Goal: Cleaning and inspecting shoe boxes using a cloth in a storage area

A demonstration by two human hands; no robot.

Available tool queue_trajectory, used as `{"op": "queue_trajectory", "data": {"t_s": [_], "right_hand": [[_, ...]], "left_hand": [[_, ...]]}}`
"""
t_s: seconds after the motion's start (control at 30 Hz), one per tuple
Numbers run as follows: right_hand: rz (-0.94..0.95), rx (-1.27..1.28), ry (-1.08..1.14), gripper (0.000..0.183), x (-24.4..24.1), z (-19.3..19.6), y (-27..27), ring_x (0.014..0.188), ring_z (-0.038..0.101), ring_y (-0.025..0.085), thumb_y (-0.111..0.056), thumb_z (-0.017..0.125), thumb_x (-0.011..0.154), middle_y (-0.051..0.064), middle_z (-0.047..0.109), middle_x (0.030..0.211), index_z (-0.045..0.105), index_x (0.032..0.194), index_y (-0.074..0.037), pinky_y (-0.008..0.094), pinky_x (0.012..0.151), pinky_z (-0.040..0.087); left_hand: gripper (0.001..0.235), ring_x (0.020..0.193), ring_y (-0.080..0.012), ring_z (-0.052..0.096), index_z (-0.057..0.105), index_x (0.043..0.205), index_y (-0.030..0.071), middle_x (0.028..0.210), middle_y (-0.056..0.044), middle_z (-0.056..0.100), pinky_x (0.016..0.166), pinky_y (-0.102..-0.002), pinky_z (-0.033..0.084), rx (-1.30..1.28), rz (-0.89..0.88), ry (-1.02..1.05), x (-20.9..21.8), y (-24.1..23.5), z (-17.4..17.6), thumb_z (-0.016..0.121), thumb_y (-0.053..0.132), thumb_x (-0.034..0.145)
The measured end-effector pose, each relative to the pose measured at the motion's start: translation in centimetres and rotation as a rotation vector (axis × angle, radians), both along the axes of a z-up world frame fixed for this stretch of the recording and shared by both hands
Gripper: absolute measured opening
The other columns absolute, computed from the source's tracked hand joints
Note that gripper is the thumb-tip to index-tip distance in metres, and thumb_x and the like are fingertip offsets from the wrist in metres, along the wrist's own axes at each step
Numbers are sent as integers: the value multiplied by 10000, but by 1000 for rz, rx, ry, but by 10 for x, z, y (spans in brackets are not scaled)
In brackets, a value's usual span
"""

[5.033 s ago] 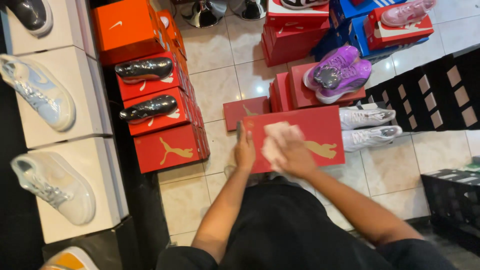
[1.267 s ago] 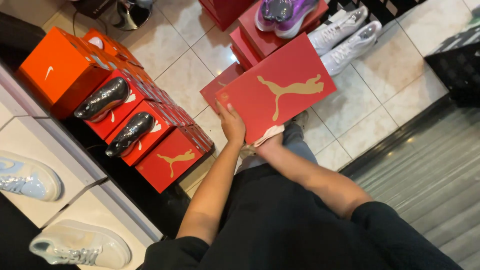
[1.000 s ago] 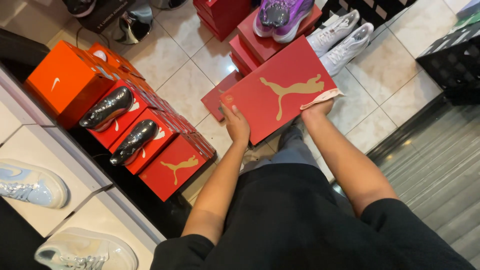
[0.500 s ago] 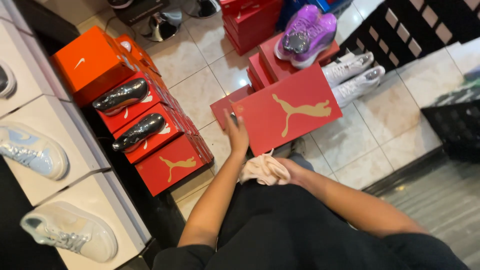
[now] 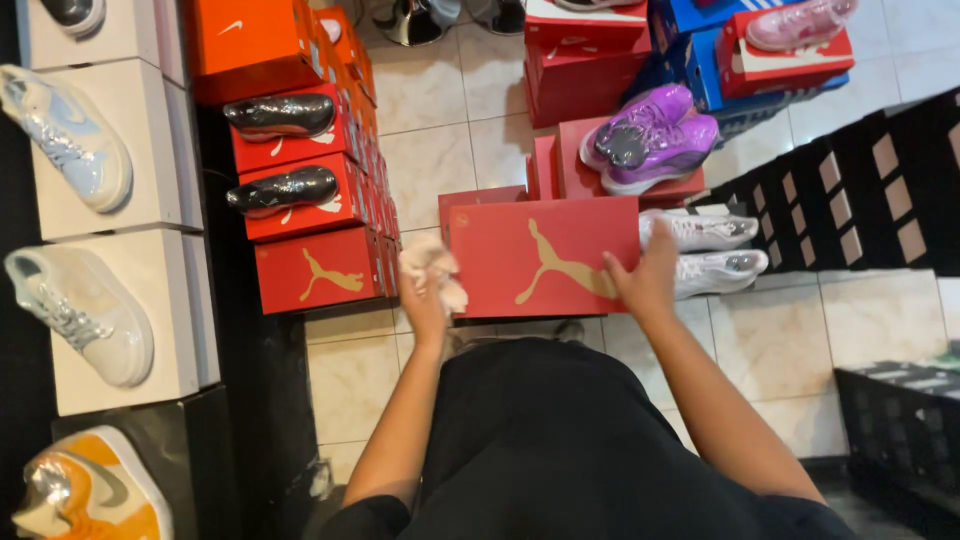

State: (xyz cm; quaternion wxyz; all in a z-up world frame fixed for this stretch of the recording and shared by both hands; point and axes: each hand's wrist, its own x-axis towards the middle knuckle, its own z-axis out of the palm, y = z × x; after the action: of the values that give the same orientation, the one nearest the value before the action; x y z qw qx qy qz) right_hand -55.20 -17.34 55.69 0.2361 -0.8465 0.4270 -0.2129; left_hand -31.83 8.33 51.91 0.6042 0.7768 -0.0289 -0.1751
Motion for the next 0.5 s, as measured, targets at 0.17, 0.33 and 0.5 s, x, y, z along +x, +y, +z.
{"op": "queue_trajectory", "data": {"t_s": [0.17,0.33,0.5], "right_hand": [[58,742,-145,1282,15,18,-26,1129,566,368,-318,862,746,315,456,1430,-58,1601,-61,408,929,462],[65,715,-33,1310,22,21,-26,1440,398,446,-425,944,676,263,360,1598,92,1642,-186,500,1218,334],[11,720,-28,1261,22,10,-32,1421,411,465,-411,925,701,270,371,1584,97,1635,-235,534,1207,351]], "left_hand": [[683,1527,-415,203,288,1536,-122,1600,-358,252,1275,-512,143,29,-57,305,-36,-10,17,506,327,1070],[632,1509,-365,302,381,1532,-54,1585,-293,356,1257,-515,193,1,-75,368,7,-35,-26,491,376,1082],[621,1523,-365,251,425,1530,10,1589,-241,390,1260,-495,176,39,-171,269,26,-98,85,408,435,1079]]}}
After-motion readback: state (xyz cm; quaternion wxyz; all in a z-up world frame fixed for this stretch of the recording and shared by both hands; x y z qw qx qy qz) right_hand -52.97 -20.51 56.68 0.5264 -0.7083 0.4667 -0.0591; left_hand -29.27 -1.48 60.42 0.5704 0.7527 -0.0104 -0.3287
